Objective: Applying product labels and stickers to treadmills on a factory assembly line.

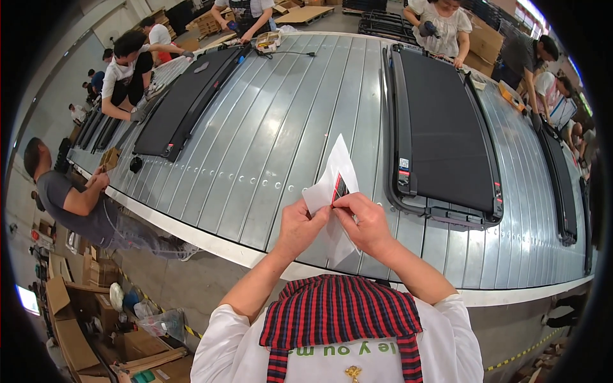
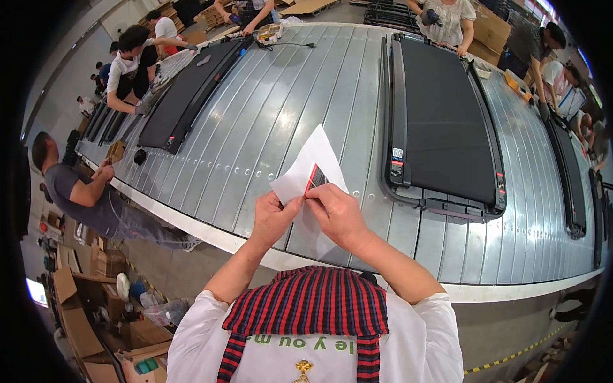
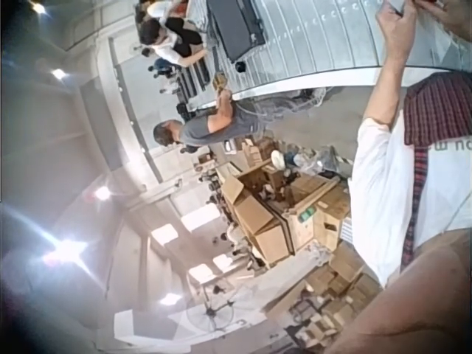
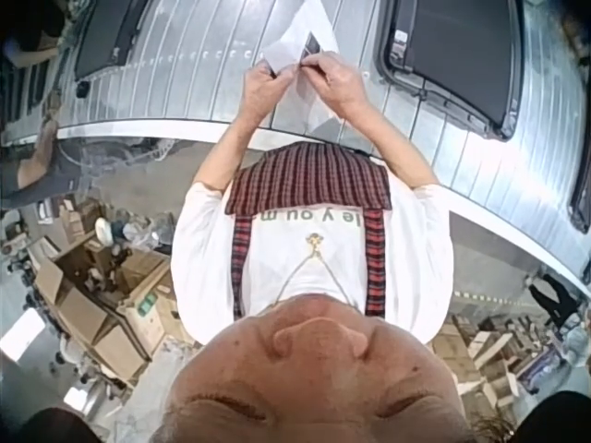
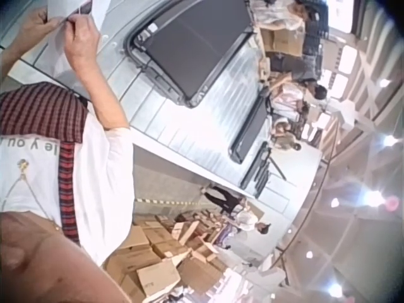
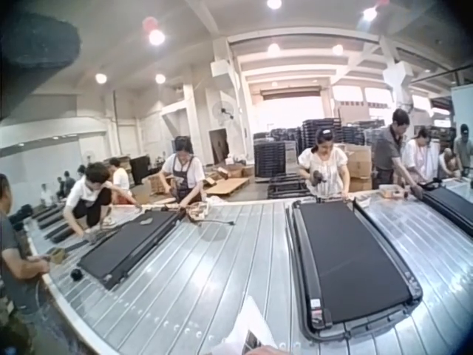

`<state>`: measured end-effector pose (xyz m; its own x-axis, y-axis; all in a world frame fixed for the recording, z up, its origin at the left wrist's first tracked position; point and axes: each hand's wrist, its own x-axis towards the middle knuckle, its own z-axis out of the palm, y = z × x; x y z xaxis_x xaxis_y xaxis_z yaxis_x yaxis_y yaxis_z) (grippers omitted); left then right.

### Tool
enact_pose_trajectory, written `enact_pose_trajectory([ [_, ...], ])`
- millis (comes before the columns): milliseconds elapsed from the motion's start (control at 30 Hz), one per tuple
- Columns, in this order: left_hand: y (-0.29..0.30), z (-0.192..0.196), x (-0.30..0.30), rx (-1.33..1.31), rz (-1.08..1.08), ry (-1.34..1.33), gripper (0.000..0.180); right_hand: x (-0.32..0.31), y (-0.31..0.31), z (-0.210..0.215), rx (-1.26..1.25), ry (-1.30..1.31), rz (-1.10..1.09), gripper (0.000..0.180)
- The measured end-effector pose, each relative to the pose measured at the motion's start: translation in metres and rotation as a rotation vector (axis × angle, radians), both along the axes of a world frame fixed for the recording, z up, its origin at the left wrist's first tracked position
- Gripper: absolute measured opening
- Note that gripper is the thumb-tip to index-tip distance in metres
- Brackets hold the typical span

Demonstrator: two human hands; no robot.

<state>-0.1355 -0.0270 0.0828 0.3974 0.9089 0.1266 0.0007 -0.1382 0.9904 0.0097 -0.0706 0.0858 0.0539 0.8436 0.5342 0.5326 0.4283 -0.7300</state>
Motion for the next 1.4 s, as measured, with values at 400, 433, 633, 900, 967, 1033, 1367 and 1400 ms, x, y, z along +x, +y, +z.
enact_pose_trajectory([
  [400,0.002,-0.005,0.000,0.011,-0.007,0.000,0.017,-0.001,0.000,-0.002,-0.004,0.010,0.003,0.010],
  [433,0.001,-0.005,0.000,0.011,-0.003,-0.006,0.017,-0.001,-0.001,-0.002,-0.005,0.011,0.003,0.010],
  [633,-0.001,-0.004,-0.002,0.048,-0.032,0.139,0.015,-0.001,-0.001,-0.006,0.085,-0.105,-0.028,0.011],
  [900,-0.002,-0.006,-0.002,0.109,-0.010,0.116,0.017,0.002,0.000,-0.007,0.080,-0.092,0.026,0.011],
  [967,-0.003,-0.003,-0.002,0.131,-0.013,0.142,0.017,0.004,0.001,-0.010,0.043,-0.068,0.026,0.010],
  [1033,-0.001,-0.001,-0.004,0.058,-0.054,0.169,0.018,0.007,0.000,-0.011,0.009,-0.045,0.028,0.008],
  [1367,-0.008,0.008,0.004,-0.048,-0.017,-0.195,0.028,-0.008,-0.003,0.001,-0.192,0.433,0.118,0.008],
  [1400,-0.005,0.003,0.002,-0.092,0.009,-0.190,0.028,-0.008,-0.002,-0.001,-0.195,0.455,0.133,0.008],
])
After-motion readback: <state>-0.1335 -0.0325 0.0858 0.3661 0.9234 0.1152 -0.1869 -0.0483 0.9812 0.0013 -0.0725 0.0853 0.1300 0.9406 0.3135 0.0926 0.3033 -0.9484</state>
